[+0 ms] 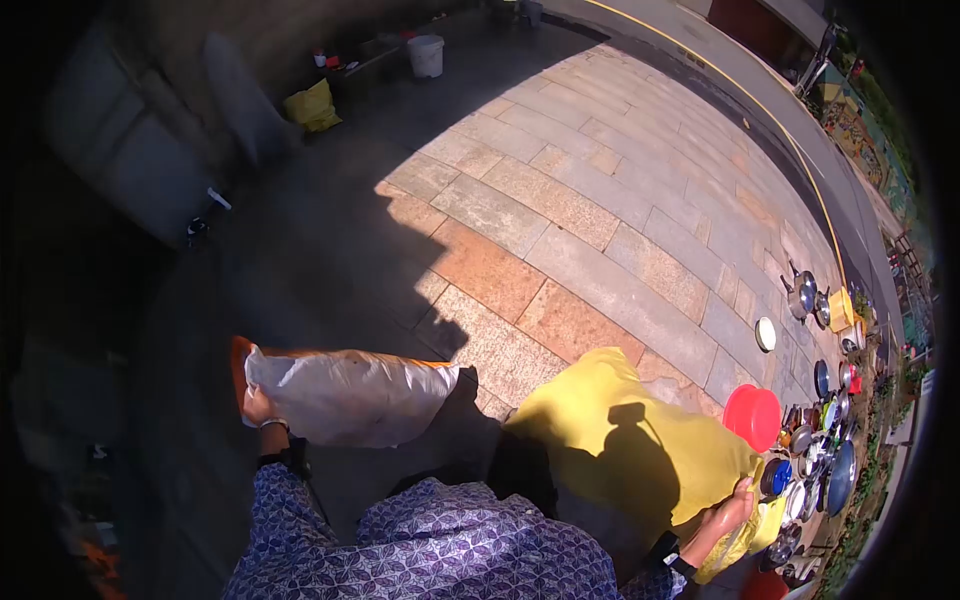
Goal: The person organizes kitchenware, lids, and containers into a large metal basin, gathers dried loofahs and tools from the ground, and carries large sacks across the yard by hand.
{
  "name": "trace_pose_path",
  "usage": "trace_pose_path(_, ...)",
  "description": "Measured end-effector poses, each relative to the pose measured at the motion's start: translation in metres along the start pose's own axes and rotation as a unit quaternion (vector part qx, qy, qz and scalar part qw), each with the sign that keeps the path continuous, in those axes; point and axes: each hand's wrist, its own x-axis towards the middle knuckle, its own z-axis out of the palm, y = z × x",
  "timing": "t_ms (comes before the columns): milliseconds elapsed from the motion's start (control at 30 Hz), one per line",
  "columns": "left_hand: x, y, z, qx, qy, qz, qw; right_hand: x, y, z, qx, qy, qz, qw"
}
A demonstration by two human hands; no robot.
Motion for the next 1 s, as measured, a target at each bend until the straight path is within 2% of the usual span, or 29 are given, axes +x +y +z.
trace_pose_path(100,0.026,0.04,0.084,-0.045,-0.022,0.014,0.999,0.063,0.01,0.092,0.03,-0.007,-0.022,0.999)
trace_pose_path(133,0.032,0.059,0.121,0.002,-0.002,0.062,0.998,0.093,0.014,0.128,0.019,-0.017,-0.02,0.999)
trace_pose_path(167,0.026,0.095,0.147,0.02,0.003,0.026,0.999,0.118,0.028,0.155,-0.016,0.011,-0.02,1.0)
trace_pose_path(300,0.04,0.163,0.269,0.056,0.015,0.058,0.997,0.184,0.025,0.315,-0.057,0.039,-0.021,0.997)
trace_pose_path(333,0.044,0.194,0.302,-0.001,-0.004,0.0,1.0,0.227,0.04,0.344,-0.057,0.017,0.011,0.998)
trace_pose_path(367,0.05,0.217,0.324,-0.041,-0.009,-0.02,0.999,0.235,0.032,0.386,-0.061,0.007,0.011,0.998)
trace_pose_path(433,0.068,0.236,0.358,-0.038,0.009,0.027,0.999,0.247,0.009,0.453,0.006,0.024,0.01,1.0)
trace_pose_path(500,0.096,0.252,0.403,-0.026,0.042,0.074,0.996,0.269,-0.009,0.51,-0.002,0.013,-0.003,1.0)
trace_pose_path(533,0.109,0.262,0.43,-0.056,0.027,0.03,0.998,0.277,-0.01,0.528,-0.016,0.008,-0.011,1.0)
trace_pose_path(567,0.11,0.27,0.451,-0.048,0.012,0.023,0.998,0.298,-0.006,0.538,-0.135,-0.011,-0.056,0.989)
trace_pose_path(633,0.132,0.331,0.518,-0.08,-0.029,0.014,0.996,0.314,-0.008,0.628,0.039,0.031,0.012,0.999)
trace_pose_path(667,0.135,0.357,0.544,-0.023,-0.019,0.042,0.999,0.339,0.0,0.653,0.033,0.046,0.013,0.998)
trace_pose_path(700,0.145,0.369,0.568,-0.045,-0.04,0.037,0.998,0.347,-0.007,0.67,0.016,0.046,0.016,0.999)
trace_pose_path(767,0.172,0.354,0.618,-0.064,-0.068,0.018,0.995,0.353,-0.004,0.734,-0.005,0.029,0.0,1.0)
trace_pose_path(800,0.183,0.365,0.643,-0.08,-0.045,0.01,0.996,0.34,-0.019,0.775,-0.003,0.031,0.02,0.999)
trace_pose_path(900,0.23,0.388,0.709,-0.086,-0.036,-0.016,0.996,0.38,-0.001,0.856,-0.025,0.039,0.018,0.999)
trace_pose_path(1000,0.273,0.411,0.769,-0.099,-0.011,-0.005,0.995,0.418,0.018,0.948,-0.009,0.022,0.017,1.0)
